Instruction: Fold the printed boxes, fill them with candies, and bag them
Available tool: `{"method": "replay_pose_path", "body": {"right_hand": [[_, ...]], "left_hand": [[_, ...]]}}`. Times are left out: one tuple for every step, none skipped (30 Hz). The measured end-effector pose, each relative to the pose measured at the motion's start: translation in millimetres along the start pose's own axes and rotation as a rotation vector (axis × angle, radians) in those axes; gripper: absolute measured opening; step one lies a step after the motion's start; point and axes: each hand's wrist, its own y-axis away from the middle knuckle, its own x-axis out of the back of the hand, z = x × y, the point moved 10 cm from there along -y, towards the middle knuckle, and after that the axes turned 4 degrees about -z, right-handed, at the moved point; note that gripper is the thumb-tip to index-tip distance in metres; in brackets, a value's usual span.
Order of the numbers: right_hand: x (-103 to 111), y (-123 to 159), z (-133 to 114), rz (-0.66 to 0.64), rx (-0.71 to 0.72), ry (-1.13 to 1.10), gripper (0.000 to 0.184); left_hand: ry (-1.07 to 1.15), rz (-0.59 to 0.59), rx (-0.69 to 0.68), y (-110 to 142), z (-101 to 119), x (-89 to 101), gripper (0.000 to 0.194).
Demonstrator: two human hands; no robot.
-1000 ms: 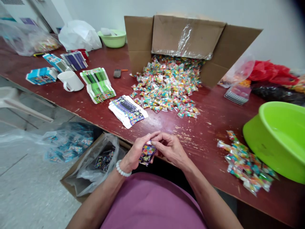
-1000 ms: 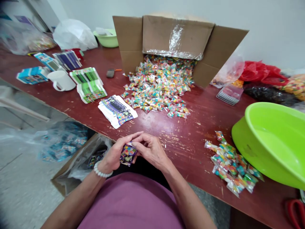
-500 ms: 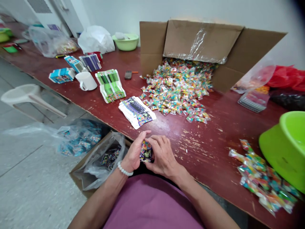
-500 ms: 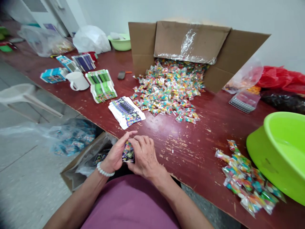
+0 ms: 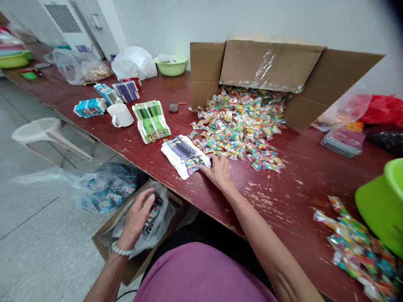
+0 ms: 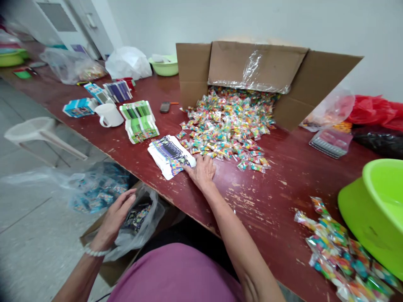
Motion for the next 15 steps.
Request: {"method": "replay_pose_path", "body": {"right_hand": [[-3, -1, 2, 0.003, -0.034, 0.014, 0.050], [-5, 0, 4, 0.013, -0.062, 0.015, 0.049], [-6, 0, 6, 0.031, -0.088, 0.002, 0.047], [-6, 1, 8, 0.050, -0.112, -0.023, 0.045], [-5, 2, 11, 0.068, -0.133, -0.064, 0.041], [-5, 2, 14, 0.077, -0.145, -0.135, 0.036], [-5, 2, 16, 0.071, -0.149, -0.230, 0.032], [-6, 1, 18, 0.050, -0.144, -0.332, 0.029], [-8, 1, 19, 0.019, -0.130, -0.431, 0.027], [-9, 0, 19, -0.018, -0.107, -0.518, 0.028], [-8, 1, 18, -0.055, -0.078, -0.585, 0.029], [-6, 3, 17, -0.085, -0.048, -0.633, 0.031], [-2, 5, 17, -0.107, -0.022, -0.668, 0.032], [3, 9, 18, -0.123, -0.001, -0.704, 0.034], [9, 13, 19, -0.137, 0.016, -0.746, 0.036]], "left_hand": [[0.004, -0.013, -0.027, -1, 6, -4.7, 0.052], [0.000, -0.017, -0.058, -1, 13, -8.8, 0.051], [-0.010, -0.008, -0.092, -2, 22, -11.8, 0.051], [-0.028, 0.009, -0.127, -2, 31, -13.7, 0.049], [-0.053, 0.034, -0.162, -2, 41, -14.6, 0.048], [-0.083, 0.060, -0.198, -2, 50, -15.1, 0.046], [-0.109, 0.085, -0.234, -2, 58, -15.5, 0.044], [-0.125, 0.109, -0.269, -2, 66, -15.7, 0.042], [-0.131, 0.128, -0.301, -3, 74, -16.0, 0.042], [-0.125, 0.141, -0.328, -4, 80, -16.5, 0.041], [-0.110, 0.150, -0.347, -5, 85, -16.8, 0.041], [-0.093, 0.155, -0.359, -6, 91, -16.9, 0.042], [-0.078, 0.161, -0.364, -8, 96, -16.5, 0.042], [-0.065, 0.169, -0.365, -9, 101, -15.2, 0.042], [-0.049, 0.181, -0.367, -9, 107, -13.1, 0.042]]}}
